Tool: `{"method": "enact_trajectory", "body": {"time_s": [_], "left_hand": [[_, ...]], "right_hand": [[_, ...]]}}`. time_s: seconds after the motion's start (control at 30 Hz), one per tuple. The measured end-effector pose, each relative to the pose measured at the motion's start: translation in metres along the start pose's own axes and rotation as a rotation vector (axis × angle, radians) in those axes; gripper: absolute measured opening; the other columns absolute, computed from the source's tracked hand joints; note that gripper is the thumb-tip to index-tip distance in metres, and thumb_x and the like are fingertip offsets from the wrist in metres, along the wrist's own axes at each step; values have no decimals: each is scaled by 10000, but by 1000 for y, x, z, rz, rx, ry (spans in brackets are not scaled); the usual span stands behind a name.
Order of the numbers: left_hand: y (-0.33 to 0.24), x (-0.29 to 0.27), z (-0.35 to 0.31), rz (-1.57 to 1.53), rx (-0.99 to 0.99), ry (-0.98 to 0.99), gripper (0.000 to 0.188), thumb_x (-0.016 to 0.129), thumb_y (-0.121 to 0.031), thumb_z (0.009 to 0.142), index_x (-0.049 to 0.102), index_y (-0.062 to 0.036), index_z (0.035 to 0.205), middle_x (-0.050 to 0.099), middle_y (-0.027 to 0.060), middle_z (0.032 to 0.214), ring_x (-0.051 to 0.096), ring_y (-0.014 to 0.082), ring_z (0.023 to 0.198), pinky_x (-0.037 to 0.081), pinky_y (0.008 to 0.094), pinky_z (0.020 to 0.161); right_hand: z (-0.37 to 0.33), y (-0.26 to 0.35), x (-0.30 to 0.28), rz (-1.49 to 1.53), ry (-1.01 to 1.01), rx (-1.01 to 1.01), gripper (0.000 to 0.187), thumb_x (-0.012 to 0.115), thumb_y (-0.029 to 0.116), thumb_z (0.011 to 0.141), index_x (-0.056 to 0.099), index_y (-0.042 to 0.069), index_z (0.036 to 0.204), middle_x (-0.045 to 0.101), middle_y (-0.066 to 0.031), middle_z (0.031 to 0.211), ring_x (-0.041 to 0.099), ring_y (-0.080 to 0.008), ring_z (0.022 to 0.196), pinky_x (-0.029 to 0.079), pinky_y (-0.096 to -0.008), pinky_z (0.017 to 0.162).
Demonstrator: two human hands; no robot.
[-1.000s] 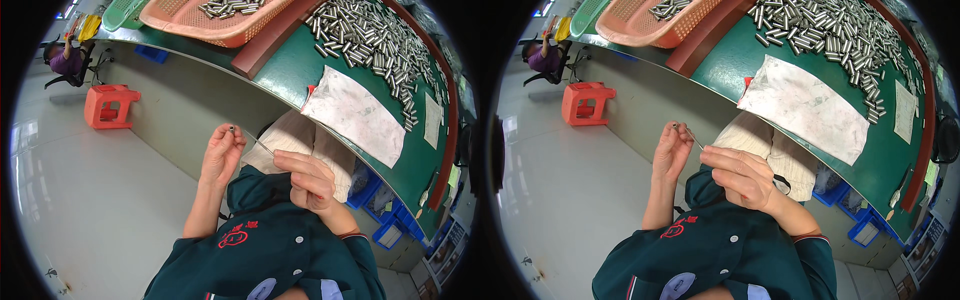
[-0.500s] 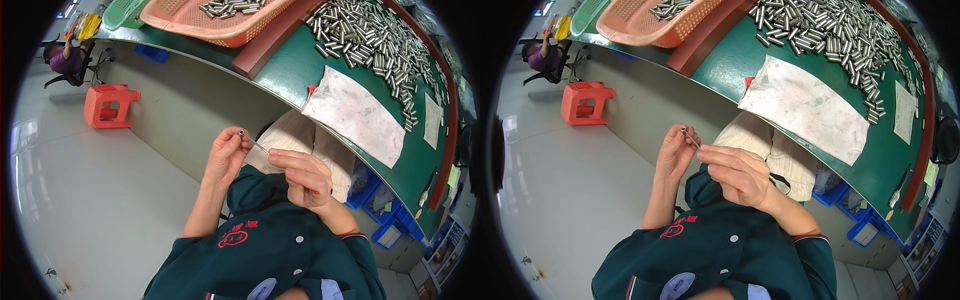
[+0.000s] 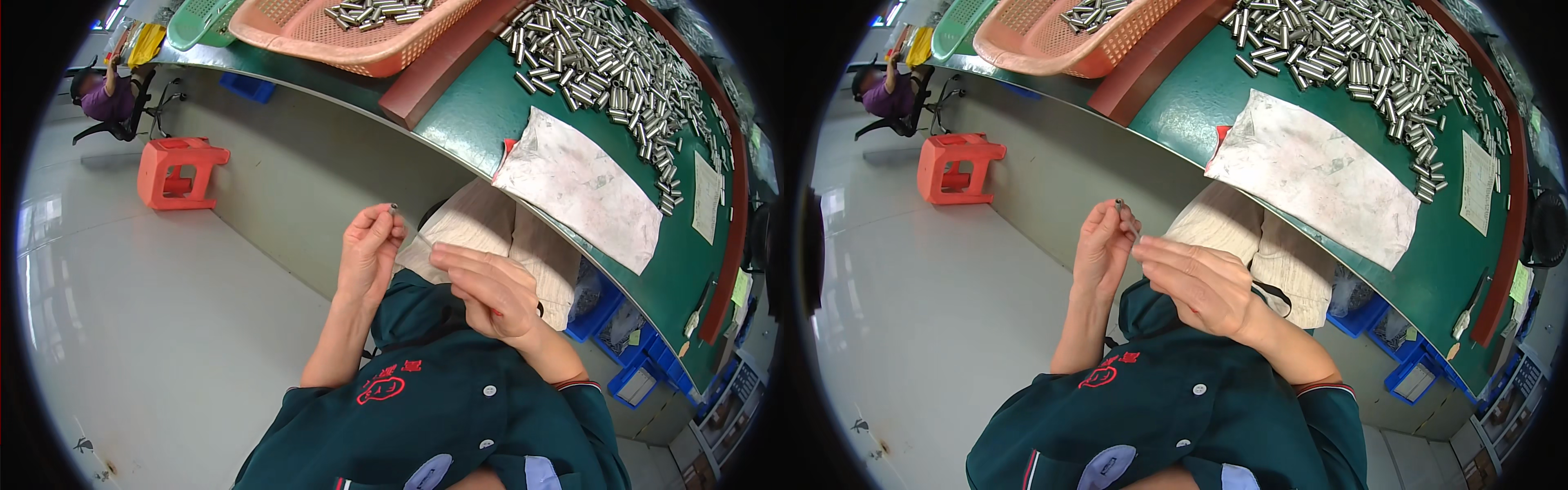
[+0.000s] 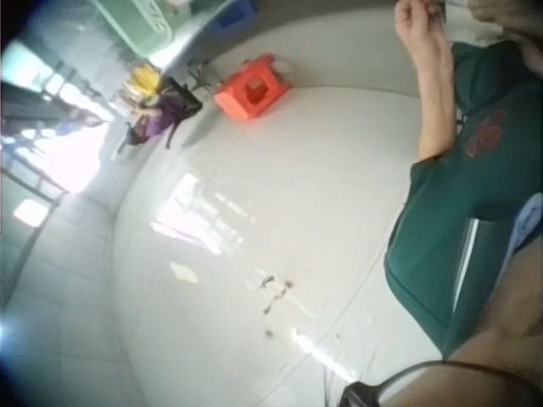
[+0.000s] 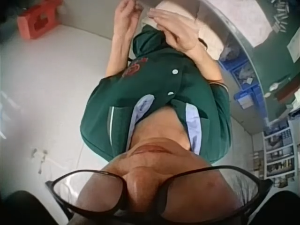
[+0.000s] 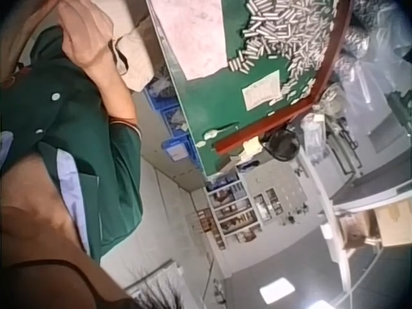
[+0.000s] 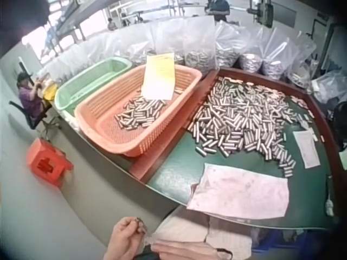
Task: Inspecting the interior of small cylindrical metal parts using a thin probe.
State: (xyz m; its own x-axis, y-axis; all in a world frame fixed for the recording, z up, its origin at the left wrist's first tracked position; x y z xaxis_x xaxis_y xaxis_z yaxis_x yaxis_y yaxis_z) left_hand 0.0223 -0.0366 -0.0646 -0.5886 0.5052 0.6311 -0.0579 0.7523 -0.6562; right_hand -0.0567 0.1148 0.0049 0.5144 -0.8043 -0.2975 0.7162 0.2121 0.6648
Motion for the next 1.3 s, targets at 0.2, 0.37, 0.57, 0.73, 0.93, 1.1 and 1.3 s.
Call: {"method": "enact_trajectory", "body": {"time_s": [0.2,0.37,0.57,0.73,0.93,1.1,1.3], "left_hand": [[-9,-3,3,-24,40,41,100,572,-66,815,564,-22,905,551,49,809,485,127,755,407,250,733],[-9,3,-2,45,54,64,108,578,-57,809,566,-17,908,552,51,835,488,134,777,402,256,750],[-8,2,-2,104,88,67,128,587,-20,789,568,-14,916,553,55,863,510,136,803,411,250,755],[-9,4,-3,193,152,60,145,588,45,761,578,-4,897,558,65,889,522,127,812,412,242,763],[-14,11,-7,536,401,14,150,579,122,714,599,32,832,563,94,893,527,135,812,422,232,727],[-14,9,-8,625,435,18,152,588,127,704,612,39,826,571,100,866,533,144,802,436,239,704],[-18,12,-7,580,428,-31,152,596,116,711,602,39,842,572,99,863,536,146,807,440,240,712]], "right_hand": [[-4,-1,-2,95,-118,16,280,597,-81,678,511,-36,940,616,-197,884,622,-317,833,531,-332,641],[-3,-6,0,89,-148,4,264,606,-71,678,508,-32,920,619,-203,856,627,-321,805,532,-334,631],[-4,-6,1,83,-146,6,251,607,-68,680,508,-33,909,621,-200,834,630,-316,788,532,-332,623],[-3,-5,1,87,-166,19,256,607,-72,673,506,-39,906,623,-194,816,632,-309,773,532,-333,618],[1,-4,2,7,-117,23,205,623,-58,670,532,-35,853,625,-173,795,634,-290,734,529,-310,610],[-5,-9,2,-2,-160,33,245,653,-58,639,543,-34,856,625,-174,792,635,-269,699,523,-292,583],[-4,-5,1,17,-117,84,276,644,-88,632,535,-43,881,623,-184,812,634,-261,675,518,-289,552]]}}
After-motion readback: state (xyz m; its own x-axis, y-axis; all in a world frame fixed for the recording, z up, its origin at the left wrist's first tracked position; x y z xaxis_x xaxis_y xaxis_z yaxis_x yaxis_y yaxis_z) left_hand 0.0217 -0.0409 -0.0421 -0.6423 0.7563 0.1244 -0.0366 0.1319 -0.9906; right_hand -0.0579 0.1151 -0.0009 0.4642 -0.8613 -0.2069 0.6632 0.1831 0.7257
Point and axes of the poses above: each hand's wrist, its own z-axis towards the middle knuckle, its own x-axis out of the palm, y = z × x, the point moved 2 cm from there along z, towards the middle knuckle
